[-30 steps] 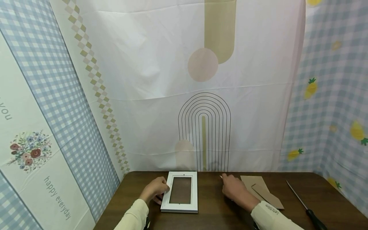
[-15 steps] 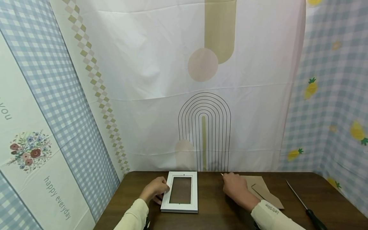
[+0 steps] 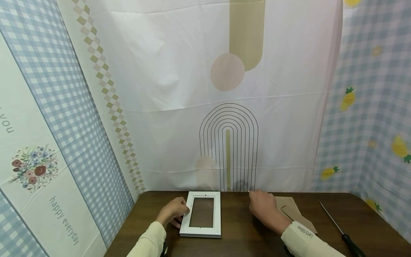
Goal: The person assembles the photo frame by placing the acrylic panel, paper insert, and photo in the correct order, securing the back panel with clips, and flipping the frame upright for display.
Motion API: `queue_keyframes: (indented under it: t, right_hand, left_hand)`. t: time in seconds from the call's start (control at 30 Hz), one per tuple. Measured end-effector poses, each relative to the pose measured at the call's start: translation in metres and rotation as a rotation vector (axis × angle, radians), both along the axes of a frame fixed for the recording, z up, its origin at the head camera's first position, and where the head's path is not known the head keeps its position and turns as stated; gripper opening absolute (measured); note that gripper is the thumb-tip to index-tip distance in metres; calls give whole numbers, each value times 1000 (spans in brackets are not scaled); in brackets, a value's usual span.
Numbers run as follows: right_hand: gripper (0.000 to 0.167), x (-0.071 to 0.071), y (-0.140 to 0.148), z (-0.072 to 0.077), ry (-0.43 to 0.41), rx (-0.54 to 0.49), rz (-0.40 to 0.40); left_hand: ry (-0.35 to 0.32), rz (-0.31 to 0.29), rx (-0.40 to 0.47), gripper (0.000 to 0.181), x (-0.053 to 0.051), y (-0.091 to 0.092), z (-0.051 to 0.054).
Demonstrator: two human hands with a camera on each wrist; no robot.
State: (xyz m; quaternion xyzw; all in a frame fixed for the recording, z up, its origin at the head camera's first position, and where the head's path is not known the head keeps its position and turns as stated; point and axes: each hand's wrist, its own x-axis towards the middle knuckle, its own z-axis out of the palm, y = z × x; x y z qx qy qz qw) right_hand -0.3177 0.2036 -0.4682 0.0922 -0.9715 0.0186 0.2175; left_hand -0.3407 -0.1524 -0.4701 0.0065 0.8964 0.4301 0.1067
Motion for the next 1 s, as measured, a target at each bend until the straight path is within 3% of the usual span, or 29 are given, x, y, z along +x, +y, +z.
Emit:
queue_keyframes:
  t: [0.2,0.33,1.0]
  right_hand:
    - [27,1,-4,11,2,-72,26]
    - [29,2,-8,17,-17,-107,31]
    - [24,2,-15,24,-3,-245,70]
  left_hand:
    - [-9,9,-1,11,-2,1,0]
    - [-17,10,0,11,-3,1,0]
    - [-12,10,2,12,-2,2,2]
